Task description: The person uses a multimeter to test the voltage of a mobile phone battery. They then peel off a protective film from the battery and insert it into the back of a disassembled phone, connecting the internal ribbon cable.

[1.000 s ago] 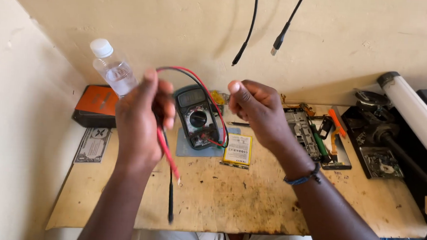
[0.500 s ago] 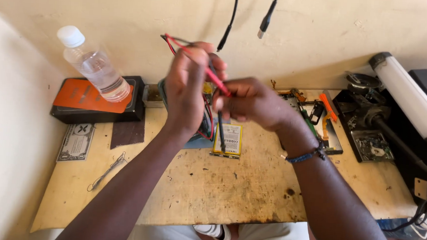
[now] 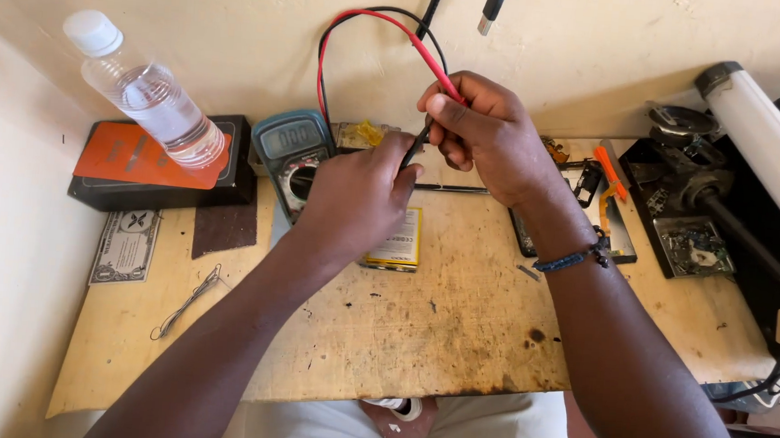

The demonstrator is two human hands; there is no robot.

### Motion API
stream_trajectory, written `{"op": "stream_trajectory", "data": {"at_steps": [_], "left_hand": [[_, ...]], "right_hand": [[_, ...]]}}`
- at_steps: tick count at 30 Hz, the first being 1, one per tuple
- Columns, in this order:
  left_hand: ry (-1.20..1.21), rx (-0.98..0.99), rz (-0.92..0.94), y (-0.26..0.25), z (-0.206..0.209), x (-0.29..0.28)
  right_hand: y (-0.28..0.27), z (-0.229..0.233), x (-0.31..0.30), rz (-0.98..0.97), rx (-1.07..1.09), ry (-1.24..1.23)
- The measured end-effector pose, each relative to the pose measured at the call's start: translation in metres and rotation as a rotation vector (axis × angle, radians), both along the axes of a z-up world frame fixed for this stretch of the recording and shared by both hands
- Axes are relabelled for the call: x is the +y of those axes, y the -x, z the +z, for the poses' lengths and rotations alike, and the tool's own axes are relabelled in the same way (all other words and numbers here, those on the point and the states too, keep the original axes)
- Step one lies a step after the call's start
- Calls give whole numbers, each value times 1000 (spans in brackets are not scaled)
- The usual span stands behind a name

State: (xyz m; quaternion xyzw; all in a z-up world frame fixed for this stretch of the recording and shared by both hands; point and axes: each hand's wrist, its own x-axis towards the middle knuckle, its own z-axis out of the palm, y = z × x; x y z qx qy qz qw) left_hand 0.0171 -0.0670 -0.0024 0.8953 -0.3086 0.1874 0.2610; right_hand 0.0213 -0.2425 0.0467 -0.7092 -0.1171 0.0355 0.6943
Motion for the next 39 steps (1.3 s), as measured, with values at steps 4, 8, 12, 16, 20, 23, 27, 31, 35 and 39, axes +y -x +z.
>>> {"op": "stream_trajectory", "data": {"at_steps": [4,8,12,16,20,23,27,31,35,39], "left_hand": [[15,71,-73,3,8,7],[131,313,-118,9,29,16],[197,337,-69,13,46,24],[287,348,-110,11,43,29],[323,341,-133,6,39,30],[382,387,-211,8,41,36],[414,509,-351,8,46,43],[318,517,-349,7,51,44],[170,465,-301,9,55,42],[142,444,-289,7,53,43]], "right_hand": [[4,2,7,-8,-7,4],[9,8,12,-14,-50,-44],[26,30,19,-30,32,43],[20,0,11,18,3,190],[19,-20,11,73,-96,485],[28,-20,18,114,-127,481],[25,-30,21,58,-47,611],[21,-35,21,-3,-21,720],[32,-25,28,35,11,885],[42,-27,34,102,23,925]]}}
